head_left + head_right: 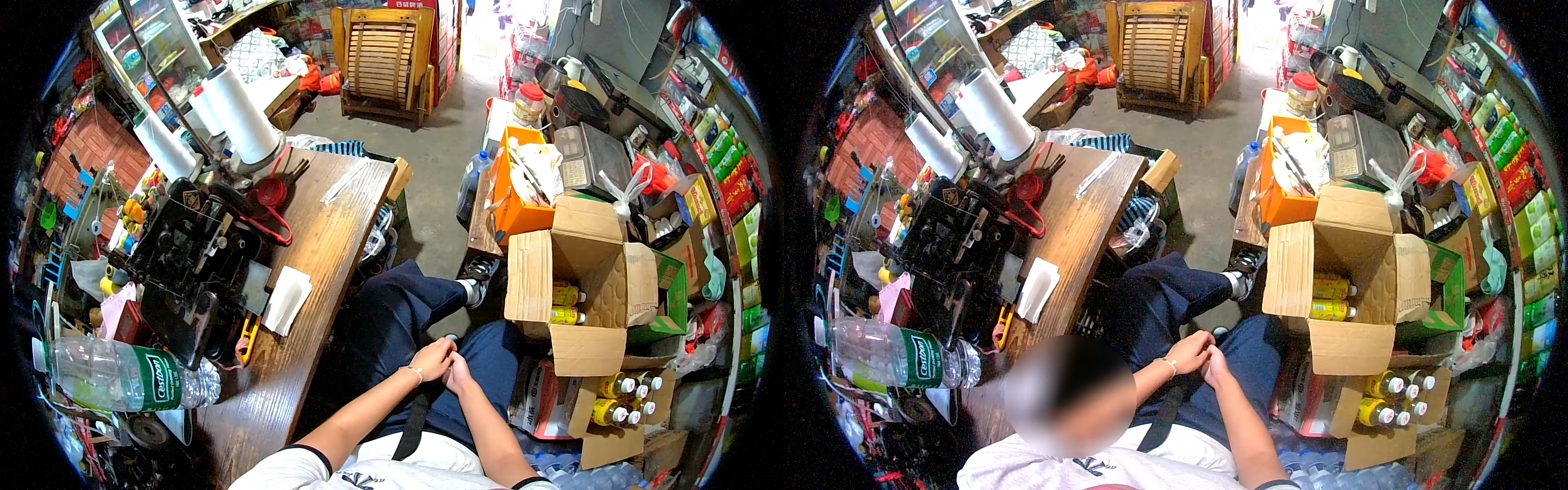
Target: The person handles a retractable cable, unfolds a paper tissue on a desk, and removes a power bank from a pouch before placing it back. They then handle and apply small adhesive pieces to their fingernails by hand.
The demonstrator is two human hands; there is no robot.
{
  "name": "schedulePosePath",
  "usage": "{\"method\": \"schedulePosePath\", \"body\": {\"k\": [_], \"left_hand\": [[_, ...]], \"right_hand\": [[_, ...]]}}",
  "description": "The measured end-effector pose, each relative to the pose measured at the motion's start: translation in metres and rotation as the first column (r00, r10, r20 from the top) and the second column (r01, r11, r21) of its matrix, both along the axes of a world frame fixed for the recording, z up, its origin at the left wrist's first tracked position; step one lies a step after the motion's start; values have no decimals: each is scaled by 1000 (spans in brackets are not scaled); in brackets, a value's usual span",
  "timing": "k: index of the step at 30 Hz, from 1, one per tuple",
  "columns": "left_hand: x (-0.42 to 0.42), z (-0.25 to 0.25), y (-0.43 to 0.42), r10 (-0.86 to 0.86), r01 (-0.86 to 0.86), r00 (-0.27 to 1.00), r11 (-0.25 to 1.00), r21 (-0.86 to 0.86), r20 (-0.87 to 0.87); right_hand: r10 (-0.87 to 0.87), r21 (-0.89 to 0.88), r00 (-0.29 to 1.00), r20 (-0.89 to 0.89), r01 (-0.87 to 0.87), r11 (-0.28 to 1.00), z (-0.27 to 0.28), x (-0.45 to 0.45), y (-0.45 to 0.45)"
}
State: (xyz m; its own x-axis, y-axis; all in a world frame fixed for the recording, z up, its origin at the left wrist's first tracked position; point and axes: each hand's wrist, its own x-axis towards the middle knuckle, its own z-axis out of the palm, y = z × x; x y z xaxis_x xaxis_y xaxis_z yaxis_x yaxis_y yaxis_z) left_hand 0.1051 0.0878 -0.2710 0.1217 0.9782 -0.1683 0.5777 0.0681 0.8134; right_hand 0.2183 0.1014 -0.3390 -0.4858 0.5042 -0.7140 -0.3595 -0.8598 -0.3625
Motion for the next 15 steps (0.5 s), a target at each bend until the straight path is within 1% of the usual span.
{"method": "schedulePosePath", "body": {"k": [8,11,13,15], "left_hand": [[0,0,0,8,-8,1000,1000,29,-3],[0,-2,0,9,-8,1000,1000,28,-3],[-1,-3,0,0,1,1000,998,70,-14],[-1,-4,0,5,-4,1000,997,78,-15]], "right_hand": [[3,17,1000,1,-3,1000,-10,1,-1],[8,34,1000,-30,-7,999,-11,1,-1],[-9,25,999,32,8,1000,-11,0,-1],[-15,18,999,34,14,1000,-10,0,-1]]}}
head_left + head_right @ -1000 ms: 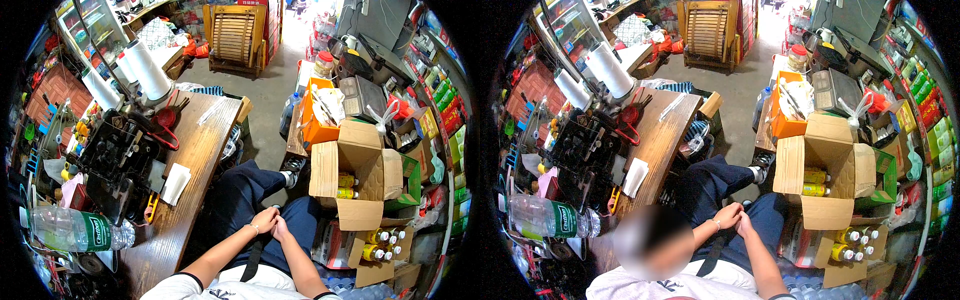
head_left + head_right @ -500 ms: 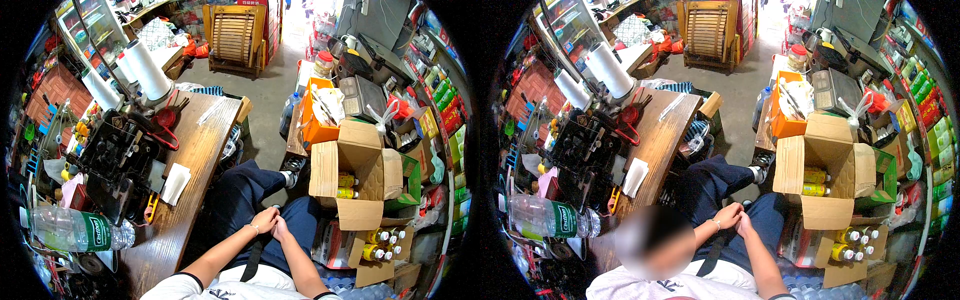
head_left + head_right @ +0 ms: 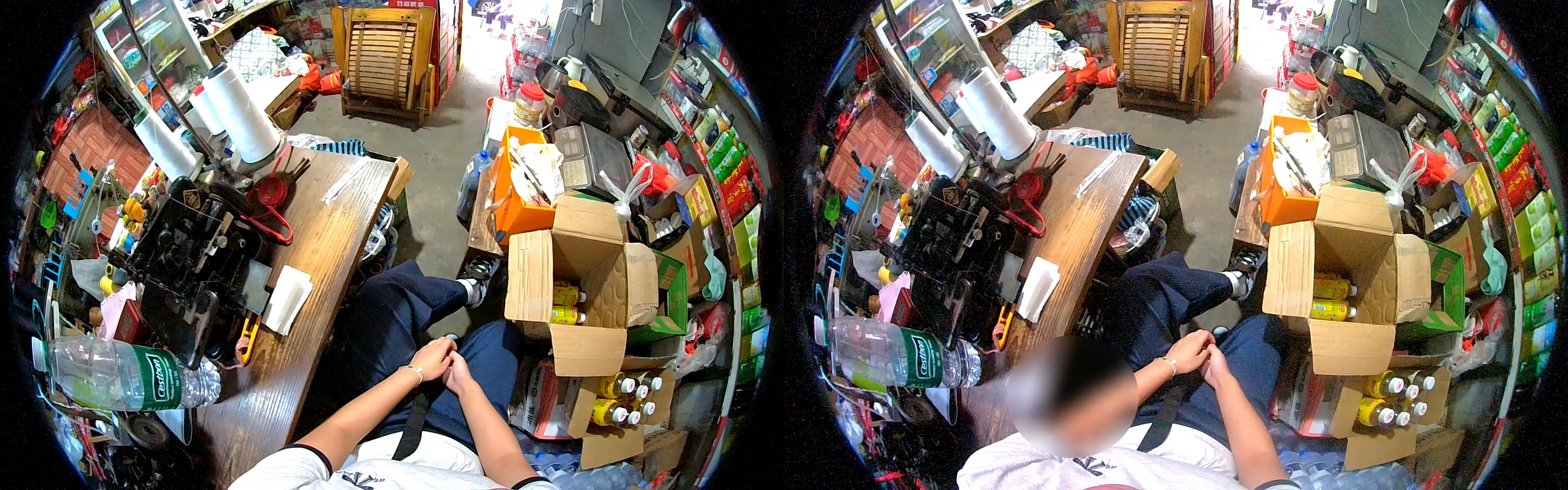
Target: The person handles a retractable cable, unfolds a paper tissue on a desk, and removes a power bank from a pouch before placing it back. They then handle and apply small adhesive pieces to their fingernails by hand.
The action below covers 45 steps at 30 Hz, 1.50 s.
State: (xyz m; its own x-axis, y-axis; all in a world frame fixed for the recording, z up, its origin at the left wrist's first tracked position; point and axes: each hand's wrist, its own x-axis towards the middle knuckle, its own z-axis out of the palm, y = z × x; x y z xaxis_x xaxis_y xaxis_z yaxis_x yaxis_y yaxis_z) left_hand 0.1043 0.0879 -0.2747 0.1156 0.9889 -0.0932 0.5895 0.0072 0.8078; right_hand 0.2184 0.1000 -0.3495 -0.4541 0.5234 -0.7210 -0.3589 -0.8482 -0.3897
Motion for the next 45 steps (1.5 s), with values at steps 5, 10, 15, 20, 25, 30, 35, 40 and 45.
{"method": "schedulePosePath", "body": {"k": [5,10,15,20,25,30,35,40,45], "left_hand": [[1,0,0,6,-6,1000,1000,-4,6],[0,2,1,5,-4,1000,1000,-15,22],[0,0,1,9,-9,1000,1000,-6,27],[1,-1,0,11,-11,1000,1000,-6,26],[0,-1,0,6,-6,1000,1000,8,24],[-1,-1,1,-1,1,1000,1000,-4,15],[-2,-1,2,5,-6,999,1000,16,39],[-4,11,-3,93,-100,987,994,49,128],[-8,141,-27,88,-181,630,983,35,772]], "right_hand": [[-15,-5,1000,-7,15,1000,2,1,0],[-43,-11,998,-36,42,999,11,0,0],[-31,-34,999,-7,31,999,12,0,1],[-24,-10,1000,1,24,1000,15,0,0],[6,-10,999,-43,-7,1000,1,1,1],[-1,18,998,-68,2,1000,-7,2,1],[11,-8,999,-45,-11,1000,17,-2,3],[9,111,997,-78,0,994,12,-4,2],[7,138,987,-159,16,990,16,-3,1]]}}
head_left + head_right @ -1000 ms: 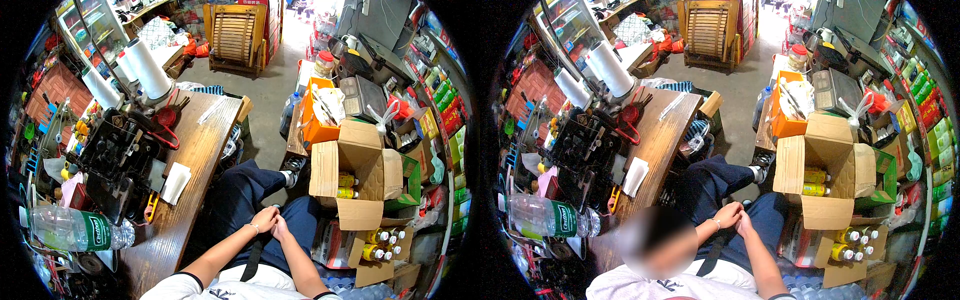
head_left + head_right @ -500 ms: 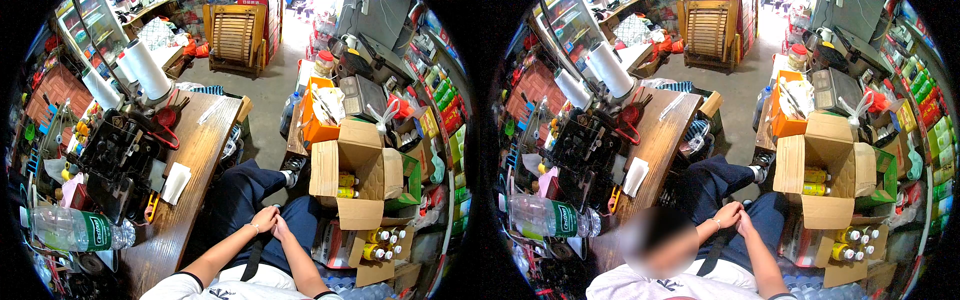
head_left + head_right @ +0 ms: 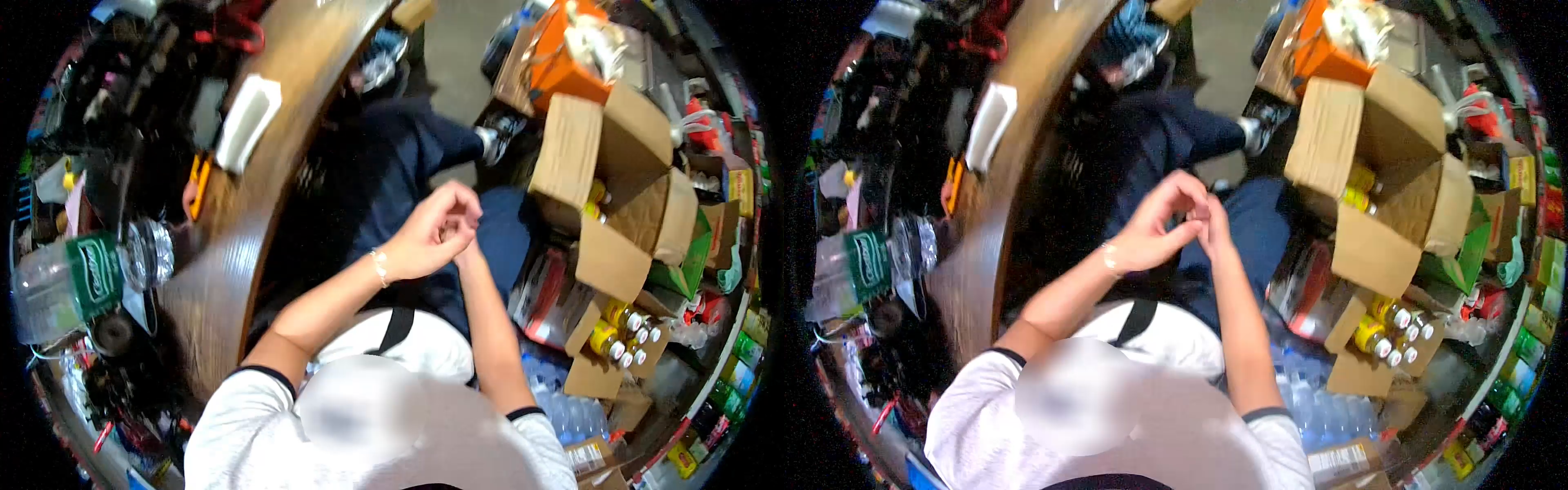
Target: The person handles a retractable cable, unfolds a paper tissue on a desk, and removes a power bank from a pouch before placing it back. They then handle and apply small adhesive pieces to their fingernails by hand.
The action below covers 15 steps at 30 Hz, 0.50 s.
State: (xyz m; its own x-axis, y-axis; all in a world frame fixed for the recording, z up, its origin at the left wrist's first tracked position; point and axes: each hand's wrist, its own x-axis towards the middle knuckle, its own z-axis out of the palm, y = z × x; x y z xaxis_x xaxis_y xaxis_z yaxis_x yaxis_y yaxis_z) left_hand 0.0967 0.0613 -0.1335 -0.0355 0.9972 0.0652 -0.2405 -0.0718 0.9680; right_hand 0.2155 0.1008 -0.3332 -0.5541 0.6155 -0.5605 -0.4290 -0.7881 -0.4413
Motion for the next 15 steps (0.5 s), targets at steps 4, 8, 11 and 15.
{"method": "schedulePosePath", "body": {"k": [4,8,11,15], "left_hand": [[-2,66,-24,47,-130,906,977,170,421],[-1,82,-31,3,-84,895,983,161,446],[1,84,-31,-29,-78,888,975,210,460],[-6,90,-33,33,-114,877,983,141,479]], "right_hand": [[81,82,984,158,-95,992,11,0,-4],[140,141,946,292,-188,972,-3,-1,-7],[123,122,958,259,-159,980,1,-3,-6],[116,303,953,280,-202,931,72,3,-9]]}}
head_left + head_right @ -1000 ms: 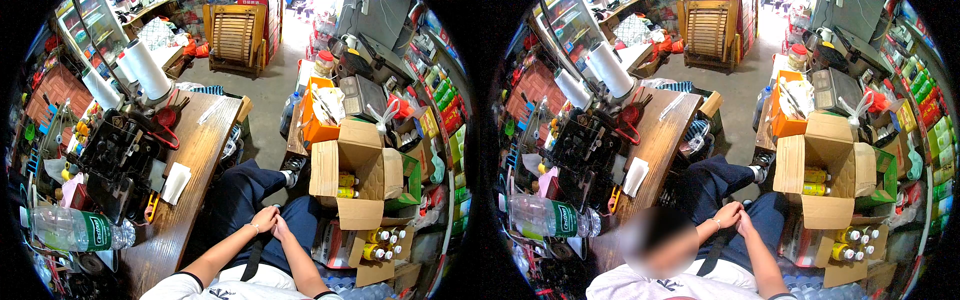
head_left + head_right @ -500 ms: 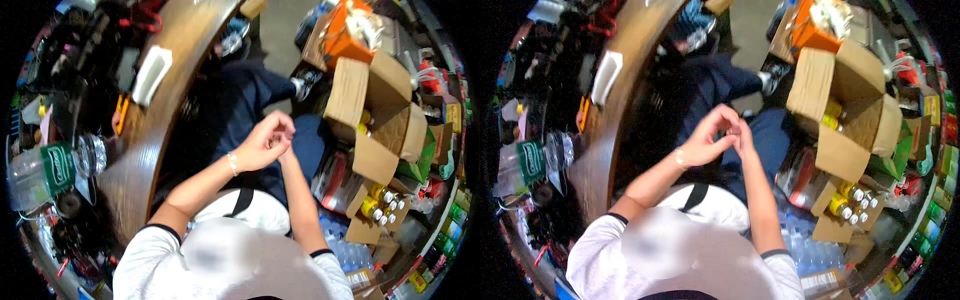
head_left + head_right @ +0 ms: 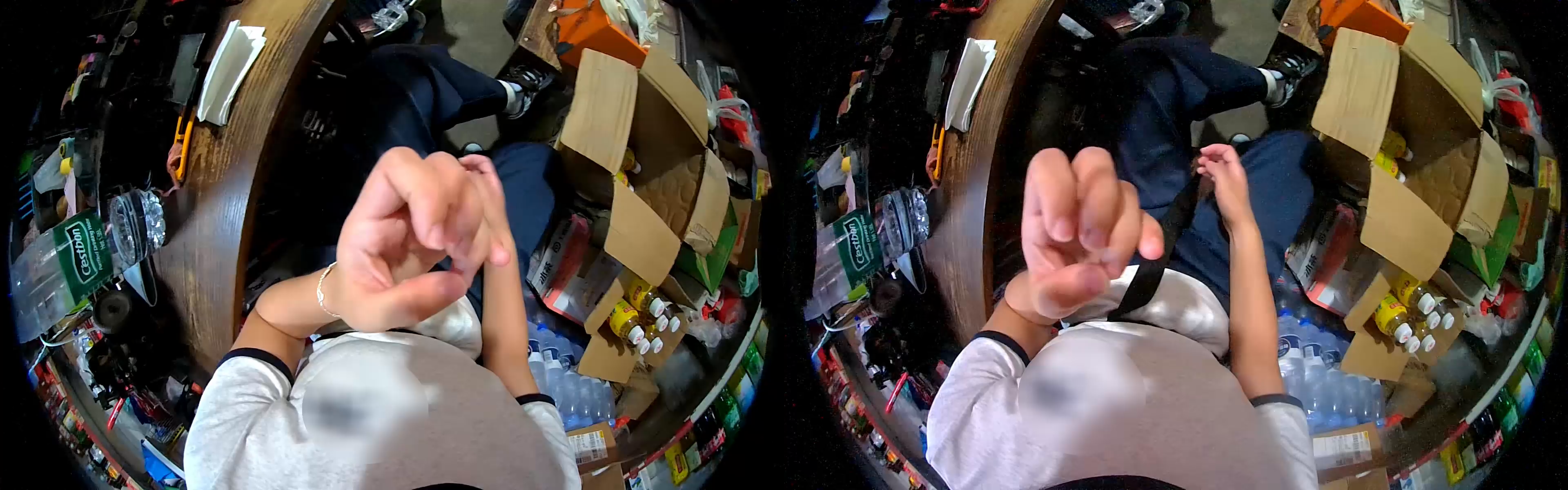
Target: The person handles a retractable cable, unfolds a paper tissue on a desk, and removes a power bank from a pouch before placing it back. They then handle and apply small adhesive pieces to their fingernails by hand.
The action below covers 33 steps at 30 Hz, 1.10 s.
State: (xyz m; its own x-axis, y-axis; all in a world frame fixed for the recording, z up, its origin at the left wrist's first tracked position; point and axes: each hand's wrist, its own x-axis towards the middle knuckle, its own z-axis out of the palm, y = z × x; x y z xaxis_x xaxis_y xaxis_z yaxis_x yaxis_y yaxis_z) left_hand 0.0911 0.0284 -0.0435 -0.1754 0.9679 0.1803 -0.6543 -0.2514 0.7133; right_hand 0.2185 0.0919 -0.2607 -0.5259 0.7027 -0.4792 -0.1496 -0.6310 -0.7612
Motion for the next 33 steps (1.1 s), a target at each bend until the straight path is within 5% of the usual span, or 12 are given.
{"method": "schedulePosePath", "body": {"k": [3,4,6,9,13,16,27,33], "left_hand": [[-3,5,-6,57,-53,998,994,-96,40],[-5,-3,-6,13,-13,998,1000,10,59],[-5,-12,-8,-64,52,993,992,114,99],[2,-8,-10,-57,42,977,996,79,204],[3,-6,-13,2,-31,969,993,113,246],[0,-6,-14,3,-17,982,997,74,188],[-2,-11,-13,173,-128,955,973,190,-240],[-9,-7,-11,343,-160,770,920,358,-538]], "right_hand": [[-49,321,981,-185,108,941,107,5,-6],[-44,454,973,-228,146,879,131,6,-9],[-49,767,975,-215,199,610,161,8,-7],[-69,925,991,-118,135,354,197,3,-6],[-55,928,998,-15,34,371,212,-3,-18],[-59,903,990,-126,139,405,203,-8,-22],[-103,910,988,-112,143,390,205,-5,-22],[-113,953,989,-97,125,276,207,-3,-21]]}}
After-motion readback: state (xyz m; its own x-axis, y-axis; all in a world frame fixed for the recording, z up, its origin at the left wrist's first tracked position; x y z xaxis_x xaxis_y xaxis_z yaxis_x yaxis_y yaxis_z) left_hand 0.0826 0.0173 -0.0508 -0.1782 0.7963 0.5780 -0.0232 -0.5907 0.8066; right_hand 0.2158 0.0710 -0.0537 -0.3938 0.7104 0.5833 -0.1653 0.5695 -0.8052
